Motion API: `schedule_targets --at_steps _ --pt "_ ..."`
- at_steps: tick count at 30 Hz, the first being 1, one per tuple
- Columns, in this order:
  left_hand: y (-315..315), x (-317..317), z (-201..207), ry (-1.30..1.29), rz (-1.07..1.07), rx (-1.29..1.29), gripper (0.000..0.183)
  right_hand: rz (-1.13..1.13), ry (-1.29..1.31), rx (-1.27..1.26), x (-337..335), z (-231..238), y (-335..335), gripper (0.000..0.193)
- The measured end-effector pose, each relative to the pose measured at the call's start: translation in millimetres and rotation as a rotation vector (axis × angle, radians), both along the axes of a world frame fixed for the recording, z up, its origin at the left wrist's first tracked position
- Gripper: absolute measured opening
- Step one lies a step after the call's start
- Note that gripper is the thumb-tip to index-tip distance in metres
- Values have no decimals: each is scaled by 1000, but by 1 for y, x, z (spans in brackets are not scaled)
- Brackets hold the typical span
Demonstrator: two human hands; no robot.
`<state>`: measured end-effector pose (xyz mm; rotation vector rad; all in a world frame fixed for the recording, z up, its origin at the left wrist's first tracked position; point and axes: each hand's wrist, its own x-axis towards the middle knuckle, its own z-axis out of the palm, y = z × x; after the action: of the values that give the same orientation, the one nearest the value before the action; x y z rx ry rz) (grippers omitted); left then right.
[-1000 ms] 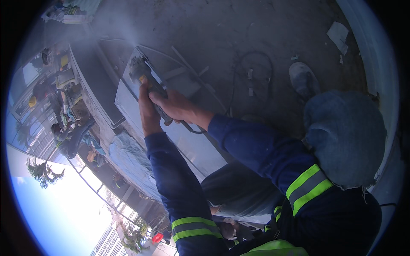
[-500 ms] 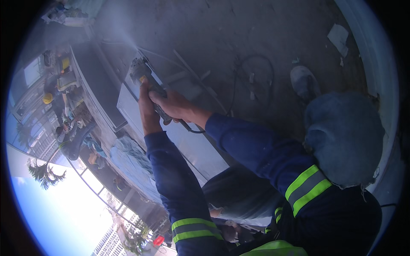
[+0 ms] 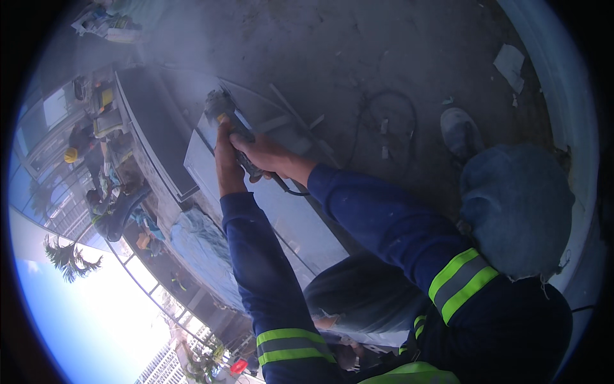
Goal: The person uses an angle grinder to smooth the surface of a large rectangular slab. They move the tool along the slab's surface, generating dust, while another worker performs similar work nearby.
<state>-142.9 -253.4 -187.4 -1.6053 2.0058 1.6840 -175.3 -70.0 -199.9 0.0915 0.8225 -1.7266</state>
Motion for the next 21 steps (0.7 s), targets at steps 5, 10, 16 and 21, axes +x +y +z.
schedule_targets --at_steps 5,10,16,21 --pt "12 7 6 45 -28 26 70 -50 -8 -1 10 1 5 61" --pt "39 13 24 38 -37 -17 68 -37 4 -11 19 1 12 59" --pt "52 17 29 27 -38 -47 70 -41 -3 -6 26 3 19 59" --pt "50 20 26 8 -33 -93 73 -43 0 -25 28 3 26 62"
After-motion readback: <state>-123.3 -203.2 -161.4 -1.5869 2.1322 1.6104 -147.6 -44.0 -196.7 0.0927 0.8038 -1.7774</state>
